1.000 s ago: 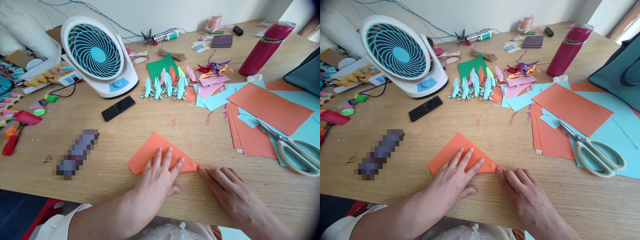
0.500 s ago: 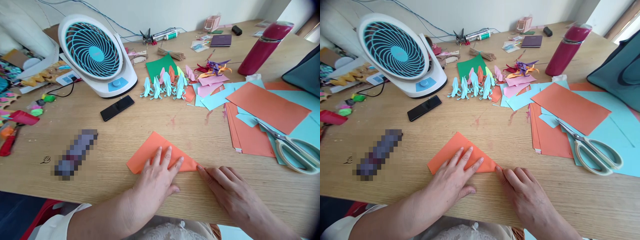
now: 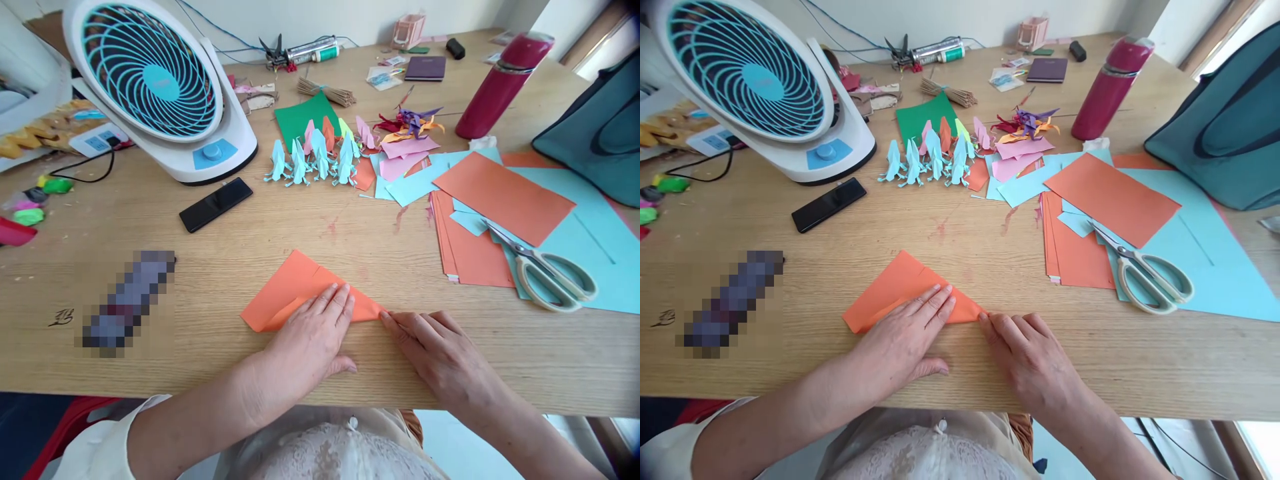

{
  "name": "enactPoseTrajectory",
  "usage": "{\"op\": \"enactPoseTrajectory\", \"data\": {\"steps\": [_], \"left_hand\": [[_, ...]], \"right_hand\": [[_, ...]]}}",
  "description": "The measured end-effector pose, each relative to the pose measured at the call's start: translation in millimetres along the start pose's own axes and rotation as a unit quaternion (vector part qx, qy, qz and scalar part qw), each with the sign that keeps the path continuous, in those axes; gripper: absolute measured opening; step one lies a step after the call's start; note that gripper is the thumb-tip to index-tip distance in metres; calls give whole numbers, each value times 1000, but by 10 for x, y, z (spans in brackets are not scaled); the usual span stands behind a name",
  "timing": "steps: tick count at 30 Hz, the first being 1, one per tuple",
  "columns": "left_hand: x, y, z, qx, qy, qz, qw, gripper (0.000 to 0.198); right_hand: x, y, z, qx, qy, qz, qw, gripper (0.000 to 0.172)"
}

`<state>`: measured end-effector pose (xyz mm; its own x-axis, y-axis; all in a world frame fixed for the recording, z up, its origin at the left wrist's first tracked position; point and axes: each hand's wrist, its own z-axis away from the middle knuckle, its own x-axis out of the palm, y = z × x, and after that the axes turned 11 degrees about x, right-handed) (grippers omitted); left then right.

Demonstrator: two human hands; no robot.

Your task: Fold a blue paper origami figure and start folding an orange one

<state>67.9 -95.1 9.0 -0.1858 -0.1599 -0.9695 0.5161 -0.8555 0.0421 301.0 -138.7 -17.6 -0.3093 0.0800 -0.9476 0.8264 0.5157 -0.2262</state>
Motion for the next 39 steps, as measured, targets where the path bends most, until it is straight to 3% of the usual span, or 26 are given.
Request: {"op": "enactPoseTrajectory", "data": {"steps": [5,12,21,30,39], "left_hand": [[-22,114,-60,-34,9,-14,999,104],[-5,167,-87,-33,3,-20,999,98],[-3,169,-76,-38,6,-30,999,99],[-54,170,-77,-57,-7,2,998,90],[48,235,-60,-69,7,-4,998,93]], "right_hand": [[-41,4,100,10,-9,-5,1000,45],[12,105,323,62,4,2,998,42],[37,-36,78,70,-14,20,997,38],[58,2,42,29,-12,30,999,35],[56,77,-9,-13,6,-19,1000,38]]}}
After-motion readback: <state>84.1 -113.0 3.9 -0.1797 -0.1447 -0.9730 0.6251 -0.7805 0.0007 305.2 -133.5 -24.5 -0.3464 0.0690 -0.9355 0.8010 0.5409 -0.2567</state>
